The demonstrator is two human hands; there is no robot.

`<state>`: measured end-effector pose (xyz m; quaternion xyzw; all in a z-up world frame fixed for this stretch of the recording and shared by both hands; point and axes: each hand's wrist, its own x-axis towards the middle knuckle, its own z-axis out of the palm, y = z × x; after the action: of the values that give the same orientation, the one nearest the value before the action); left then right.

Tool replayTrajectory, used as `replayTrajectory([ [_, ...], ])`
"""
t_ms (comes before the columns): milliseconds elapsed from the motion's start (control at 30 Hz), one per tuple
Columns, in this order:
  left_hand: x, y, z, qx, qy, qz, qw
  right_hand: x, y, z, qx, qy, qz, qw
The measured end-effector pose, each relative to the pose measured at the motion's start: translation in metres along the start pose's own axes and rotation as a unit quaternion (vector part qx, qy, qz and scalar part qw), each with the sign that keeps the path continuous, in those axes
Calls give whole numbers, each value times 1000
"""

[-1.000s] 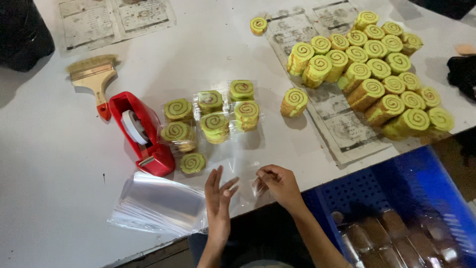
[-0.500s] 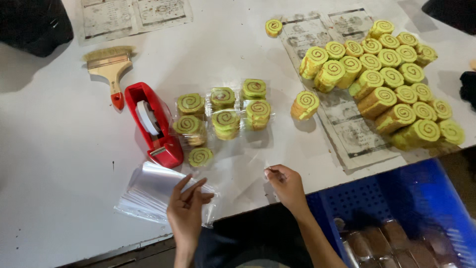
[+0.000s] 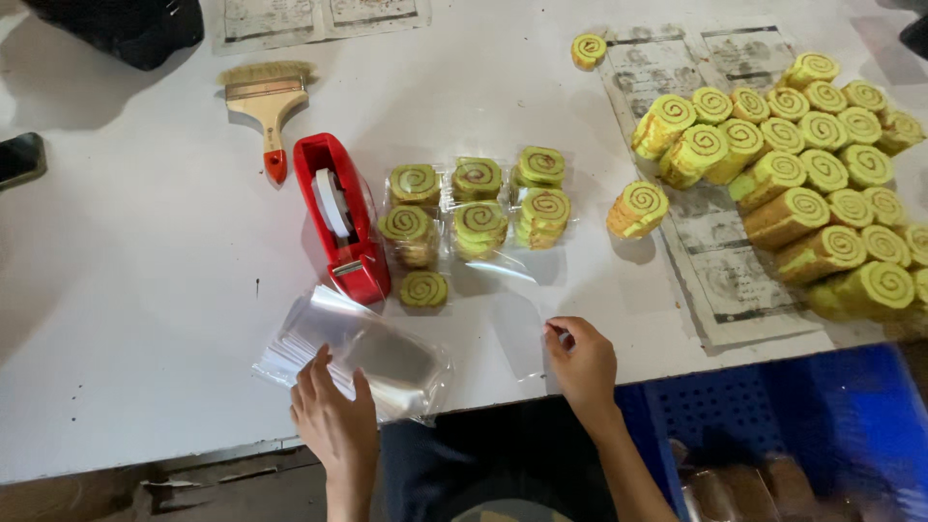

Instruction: The person packages small swirl cakes by placing them individually into clear plastic bags and sealing each bag with red adhesive tape from a dispenser.

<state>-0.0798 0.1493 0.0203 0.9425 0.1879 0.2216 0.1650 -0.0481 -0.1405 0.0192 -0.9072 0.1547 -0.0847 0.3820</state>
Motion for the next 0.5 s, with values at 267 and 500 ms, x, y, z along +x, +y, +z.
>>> replayTrajectory([
  [267, -5, 64, -8, -82, 57, 165, 981, 0, 15, 7, -154, 113, -158, 969],
  [500, -66, 129, 55, -135, -128, 467, 864, 5, 22, -11, -132, 95, -139, 977],
])
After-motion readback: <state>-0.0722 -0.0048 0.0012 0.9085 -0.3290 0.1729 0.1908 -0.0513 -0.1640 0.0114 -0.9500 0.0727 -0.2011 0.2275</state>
